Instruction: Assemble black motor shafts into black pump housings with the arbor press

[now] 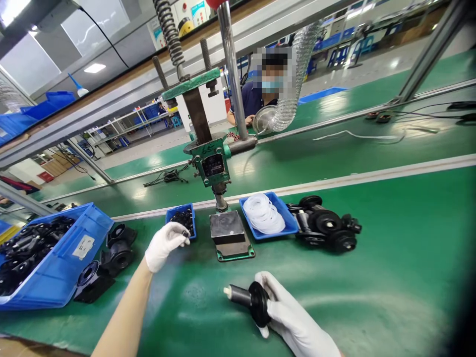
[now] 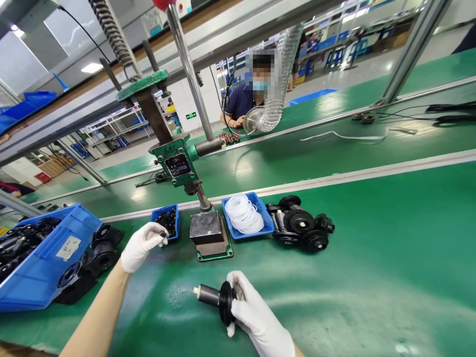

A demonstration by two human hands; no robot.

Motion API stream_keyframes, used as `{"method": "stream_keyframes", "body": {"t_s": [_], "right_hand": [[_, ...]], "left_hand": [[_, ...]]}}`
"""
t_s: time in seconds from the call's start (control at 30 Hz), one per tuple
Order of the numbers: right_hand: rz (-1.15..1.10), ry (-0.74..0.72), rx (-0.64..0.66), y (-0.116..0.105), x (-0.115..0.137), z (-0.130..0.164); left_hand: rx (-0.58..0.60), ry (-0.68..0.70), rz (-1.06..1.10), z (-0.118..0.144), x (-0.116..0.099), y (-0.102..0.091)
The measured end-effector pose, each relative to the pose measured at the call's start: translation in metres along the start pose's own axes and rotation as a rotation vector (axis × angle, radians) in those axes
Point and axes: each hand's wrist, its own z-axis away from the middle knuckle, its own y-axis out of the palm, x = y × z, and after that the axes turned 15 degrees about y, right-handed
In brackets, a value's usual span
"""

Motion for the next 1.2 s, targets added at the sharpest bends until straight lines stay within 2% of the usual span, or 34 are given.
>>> {"method": "stream_keyframes", "body": {"t_s": [0.1, 0.2, 0.27, 0.37, 0.47, 0.63, 0.77, 0.93, 1.0, 1.2], "right_hand": [[0.213, -0.063, -0.067, -0.001, -0.007, -0.005], [0.537, -0.168, -0.293, 0.000, -0.013, -0.006], [0.733, -0.216, -0.415, 0.003, -0.014, -0.005], [0.927, -0.289, -0.438, 0.006, -0.016, -0.003], [1.074, -0.396, -0.405, 0.007, -0.019, -0.003], [1.252, -0.481, -0.427, 0.016, -0.025, -0.003], [1.377, -0.448, -0.420, 0.031, -0.020, 0.001], [1.401, -0.412, -0.419, 0.044, -0.010, 0.001], [1.420, -0.457, -0.467, 0.047, -0.008, 0.000], [1.661, -0.554, -0.694, 0.058, -0.010, -0.004]], "left_hand": [[-0.100, -0.070, 0.314, 0.031, -0.008, 0.037], [-0.136, -0.164, 0.577, 0.049, -0.014, 0.069], [-0.178, -0.269, 0.862, 0.053, -0.018, 0.083], [-0.236, -0.381, 1.194, 0.054, -0.024, 0.099], [-0.211, -0.358, 1.161, 0.054, -0.029, 0.112], [-0.185, -0.287, 0.840, 0.057, -0.036, 0.122], [-0.216, -0.224, 0.664, 0.058, -0.040, 0.121], [-0.298, -0.175, 0.653, 0.062, -0.044, 0.123], [-0.336, -0.145, 0.650, 0.065, -0.045, 0.124], [-0.482, -0.111, 0.607, 0.075, -0.040, 0.126]]}}
